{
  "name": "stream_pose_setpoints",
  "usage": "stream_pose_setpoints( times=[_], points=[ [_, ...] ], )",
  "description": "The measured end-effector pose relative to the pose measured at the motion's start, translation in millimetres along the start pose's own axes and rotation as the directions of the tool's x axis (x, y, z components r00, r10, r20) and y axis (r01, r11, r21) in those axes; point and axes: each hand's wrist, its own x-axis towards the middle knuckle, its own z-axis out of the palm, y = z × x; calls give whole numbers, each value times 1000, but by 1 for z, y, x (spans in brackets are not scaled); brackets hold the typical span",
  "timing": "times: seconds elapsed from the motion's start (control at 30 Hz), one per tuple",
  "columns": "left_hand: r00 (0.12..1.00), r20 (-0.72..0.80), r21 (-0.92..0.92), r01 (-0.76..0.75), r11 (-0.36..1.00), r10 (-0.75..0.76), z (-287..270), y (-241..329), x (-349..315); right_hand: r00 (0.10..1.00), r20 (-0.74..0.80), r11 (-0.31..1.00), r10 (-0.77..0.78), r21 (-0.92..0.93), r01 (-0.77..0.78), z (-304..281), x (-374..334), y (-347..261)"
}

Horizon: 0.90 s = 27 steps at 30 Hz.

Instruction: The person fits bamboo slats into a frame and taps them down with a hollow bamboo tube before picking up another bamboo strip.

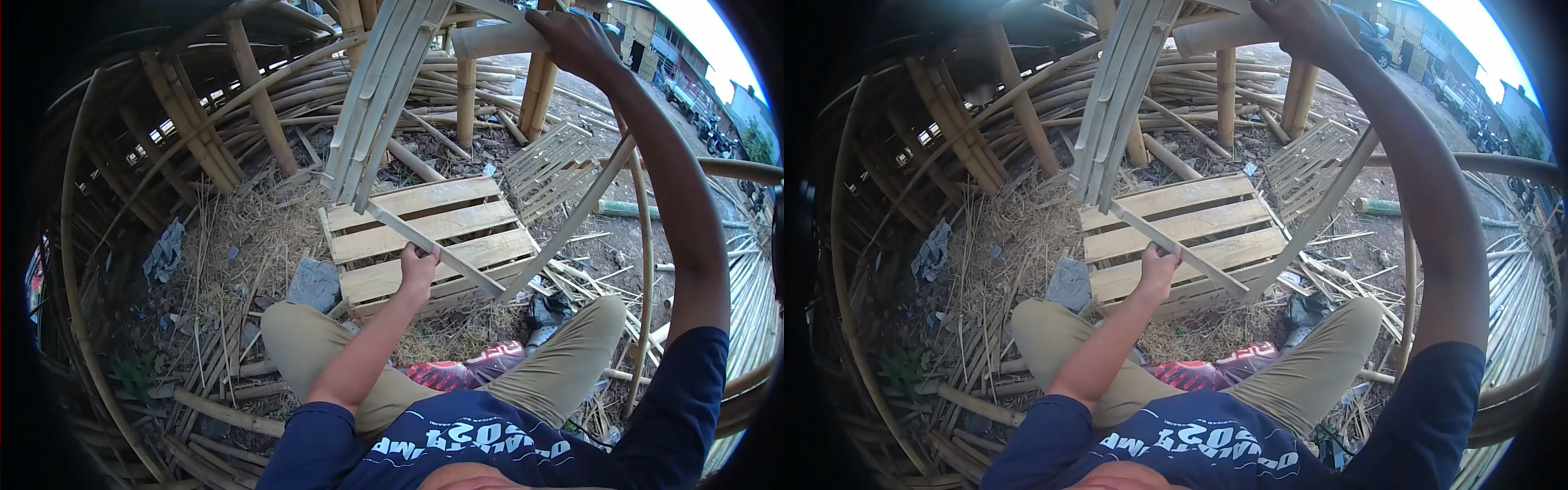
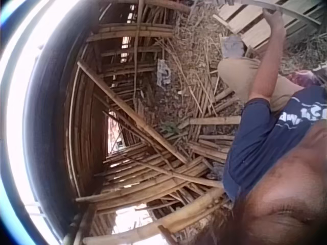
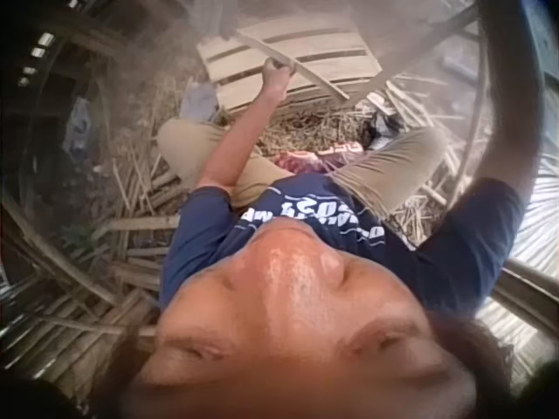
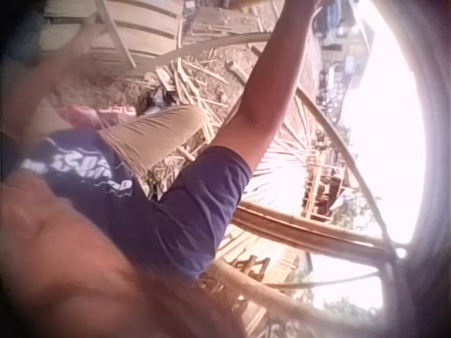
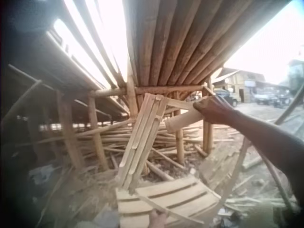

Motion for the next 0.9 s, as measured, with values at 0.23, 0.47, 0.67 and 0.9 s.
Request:
stream_pose_setpoints(
  times=[0.23, 0.47, 0.67, 0.9],
  points=[
    [941, 297, 18, 163, 986, -161, 12, -3, -46, 972, 211, 946, 101, 281, -159, -87, 42, -46],
    [530, 680, 521, 139, 842, -507, 8, 84, -98, 827, -355, 897, -436, -102, 430, -84, 69, -30],
    [375, 676, -42, -840, 541, 634, -32, 205, -132, 694, -365, 783, -621, -257, 566, -112, 62, -35],
    [-97, 431, 578, -733, -358, 897, -1, 354, -99, 632, -328, 710, -702, -263, 653, -102, 49, -47]
  ],
)
